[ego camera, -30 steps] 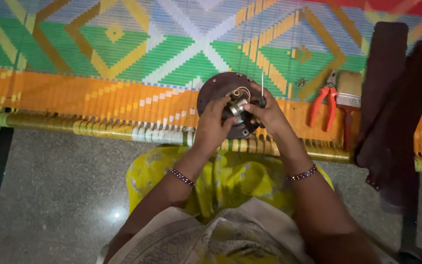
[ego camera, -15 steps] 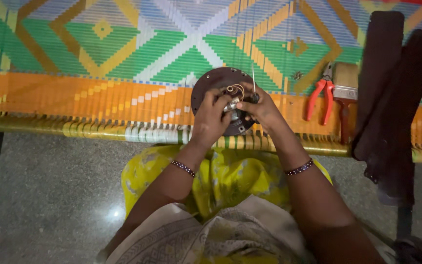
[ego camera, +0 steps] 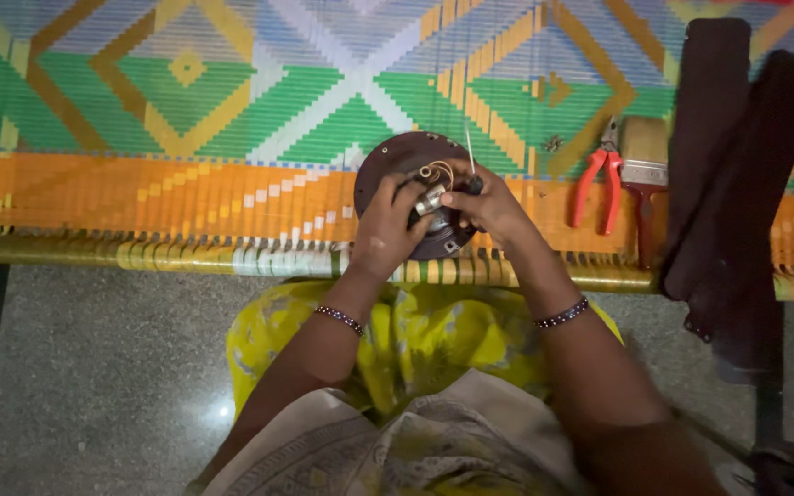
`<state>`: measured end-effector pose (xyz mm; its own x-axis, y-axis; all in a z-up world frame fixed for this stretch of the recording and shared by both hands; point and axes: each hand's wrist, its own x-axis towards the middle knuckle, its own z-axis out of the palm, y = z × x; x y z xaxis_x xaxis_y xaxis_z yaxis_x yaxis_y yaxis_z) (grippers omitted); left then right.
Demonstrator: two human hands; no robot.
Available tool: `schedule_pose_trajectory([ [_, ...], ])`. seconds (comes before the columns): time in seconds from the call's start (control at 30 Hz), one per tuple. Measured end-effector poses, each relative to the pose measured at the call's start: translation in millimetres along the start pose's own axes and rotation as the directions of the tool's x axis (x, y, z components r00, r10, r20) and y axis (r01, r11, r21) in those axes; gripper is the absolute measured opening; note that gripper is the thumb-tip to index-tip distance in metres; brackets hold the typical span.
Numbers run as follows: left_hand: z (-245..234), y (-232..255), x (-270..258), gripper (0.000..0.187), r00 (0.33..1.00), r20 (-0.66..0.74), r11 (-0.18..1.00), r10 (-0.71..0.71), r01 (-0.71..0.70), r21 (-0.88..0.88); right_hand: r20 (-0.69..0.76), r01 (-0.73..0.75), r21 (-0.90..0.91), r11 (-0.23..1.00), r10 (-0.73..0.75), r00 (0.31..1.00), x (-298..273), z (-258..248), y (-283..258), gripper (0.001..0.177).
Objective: The person uses a screwdriver to remove screws from a ceiling fan motor housing placed on a woven mat. They then use pliers to adjust internal components and wires within the motor assembly.
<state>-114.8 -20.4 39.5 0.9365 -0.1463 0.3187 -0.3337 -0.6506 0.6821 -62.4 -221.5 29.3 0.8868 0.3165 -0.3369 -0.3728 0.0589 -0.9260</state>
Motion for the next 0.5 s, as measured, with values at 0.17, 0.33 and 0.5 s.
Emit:
schedule_pose_trajectory([
  [0.17,3.9,-0.7,1.6,0.046,1.000,0.000,1.000,-0.024,0.024,0.003,0.036,-0.020,-0.054,0.998,0.022,0.999,-0.1,1.7,-1.9,0.062],
  [0.33,1.7,0.2,1.5,0.046,1.000,-0.014,1.000,0.026,-0.026,-0.013,0.011,-0.011,-0.097,0.995,0.012,1.000,4.2,4.3,3.1,0.066],
  [0.5,1.3,-0.5,1.9,0.042,0.999,-0.003,0.999,0.036,-0.036,-0.001,0.025,0.007,-0.100,0.995,-0.004,1.000,7.2,3.4,8.9,0.068],
])
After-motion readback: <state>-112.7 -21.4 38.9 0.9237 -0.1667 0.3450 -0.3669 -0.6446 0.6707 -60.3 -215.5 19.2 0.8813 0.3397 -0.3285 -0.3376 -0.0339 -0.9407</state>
